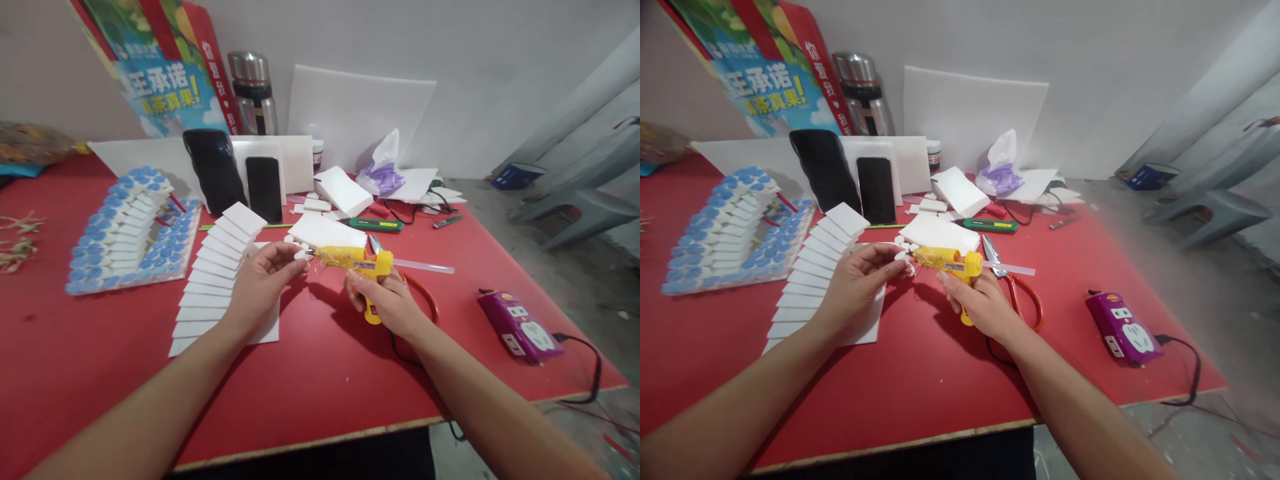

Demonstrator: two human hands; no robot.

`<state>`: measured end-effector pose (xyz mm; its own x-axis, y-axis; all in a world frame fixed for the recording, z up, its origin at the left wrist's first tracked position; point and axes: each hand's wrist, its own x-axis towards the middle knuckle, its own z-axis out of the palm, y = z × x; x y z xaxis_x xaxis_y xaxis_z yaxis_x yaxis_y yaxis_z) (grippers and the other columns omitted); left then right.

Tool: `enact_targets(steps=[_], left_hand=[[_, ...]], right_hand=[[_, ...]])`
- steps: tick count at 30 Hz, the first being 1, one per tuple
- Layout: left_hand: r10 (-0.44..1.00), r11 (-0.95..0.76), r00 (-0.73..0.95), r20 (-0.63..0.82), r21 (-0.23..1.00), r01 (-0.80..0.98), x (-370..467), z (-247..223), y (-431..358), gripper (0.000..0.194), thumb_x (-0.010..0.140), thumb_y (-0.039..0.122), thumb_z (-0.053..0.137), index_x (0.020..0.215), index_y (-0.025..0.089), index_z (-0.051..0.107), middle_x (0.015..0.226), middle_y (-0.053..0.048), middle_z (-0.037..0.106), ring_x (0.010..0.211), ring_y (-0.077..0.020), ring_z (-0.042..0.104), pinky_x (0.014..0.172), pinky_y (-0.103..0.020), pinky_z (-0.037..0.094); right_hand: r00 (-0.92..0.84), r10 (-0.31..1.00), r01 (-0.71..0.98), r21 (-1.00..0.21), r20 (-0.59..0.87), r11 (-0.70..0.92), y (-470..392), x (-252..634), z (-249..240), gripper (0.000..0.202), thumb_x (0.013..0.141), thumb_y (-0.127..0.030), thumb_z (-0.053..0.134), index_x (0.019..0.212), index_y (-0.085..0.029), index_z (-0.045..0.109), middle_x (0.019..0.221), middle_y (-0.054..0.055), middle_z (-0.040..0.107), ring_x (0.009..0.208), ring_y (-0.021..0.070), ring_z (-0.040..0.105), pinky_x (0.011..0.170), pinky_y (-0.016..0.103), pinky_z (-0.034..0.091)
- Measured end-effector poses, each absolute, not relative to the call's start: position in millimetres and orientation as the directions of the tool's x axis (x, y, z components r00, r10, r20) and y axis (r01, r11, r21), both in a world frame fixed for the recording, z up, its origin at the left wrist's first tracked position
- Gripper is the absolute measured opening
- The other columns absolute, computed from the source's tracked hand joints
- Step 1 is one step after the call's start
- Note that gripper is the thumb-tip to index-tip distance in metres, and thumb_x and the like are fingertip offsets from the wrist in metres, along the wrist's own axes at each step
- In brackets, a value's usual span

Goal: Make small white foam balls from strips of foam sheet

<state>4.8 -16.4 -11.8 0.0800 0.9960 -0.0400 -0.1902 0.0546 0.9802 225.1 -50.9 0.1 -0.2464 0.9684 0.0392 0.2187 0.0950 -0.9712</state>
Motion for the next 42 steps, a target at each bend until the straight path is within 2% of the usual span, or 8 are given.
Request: enact_targets(steps=[8,21,42], left_hand=[[0.995,0.060,0.085,-0.046,0.985,-0.161,4.9,-12.0,-16.4,0.029,0.079,0.033,0.087,0.100,0.019,0.072,0.087,-0.003,0.074,0.080,-0.0177,0.070,0.080,-0.034,0.057],[0.998,0.050,0.059,-0.037,0.970,-0.237,7.7,-12.4,-15.9,0.027,0.077,0.028,0.089,0.096,0.019,0.073,0.086,-0.003,0.074,0.078,-0.0169,0.071,0.080,-0.034,0.058],[0.995,0.074,0.080,-0.055,0.966,-0.248,6.9,-14.5,-15.0,0.028,0.077,0.027,0.090,0.098,0.018,0.073,0.084,-0.002,0.075,0.077,-0.0159,0.071,0.078,-0.030,0.057]], right_hand=[[-0.217,0.976,0.286,-0.953,0.033,0.096,-52.4,225.4,1.4,0.054,0.102,-0.050,0.056,0.057,-0.020,0.053,0.053,-0.001,0.054,0.054,0.0122,0.051,0.059,0.027,0.041],[-0.217,0.976,0.355,-0.928,0.033,0.110,-53.7,228.4,-0.2,0.055,0.102,-0.051,0.056,0.056,-0.022,0.051,0.052,-0.001,0.053,0.054,0.0145,0.052,0.060,0.031,0.041],[-0.239,0.967,0.347,-0.923,0.085,0.167,-53.6,228.2,0.8,0.055,0.104,-0.051,0.056,0.058,-0.022,0.051,0.051,-0.003,0.053,0.051,0.0126,0.051,0.056,0.029,0.040]])
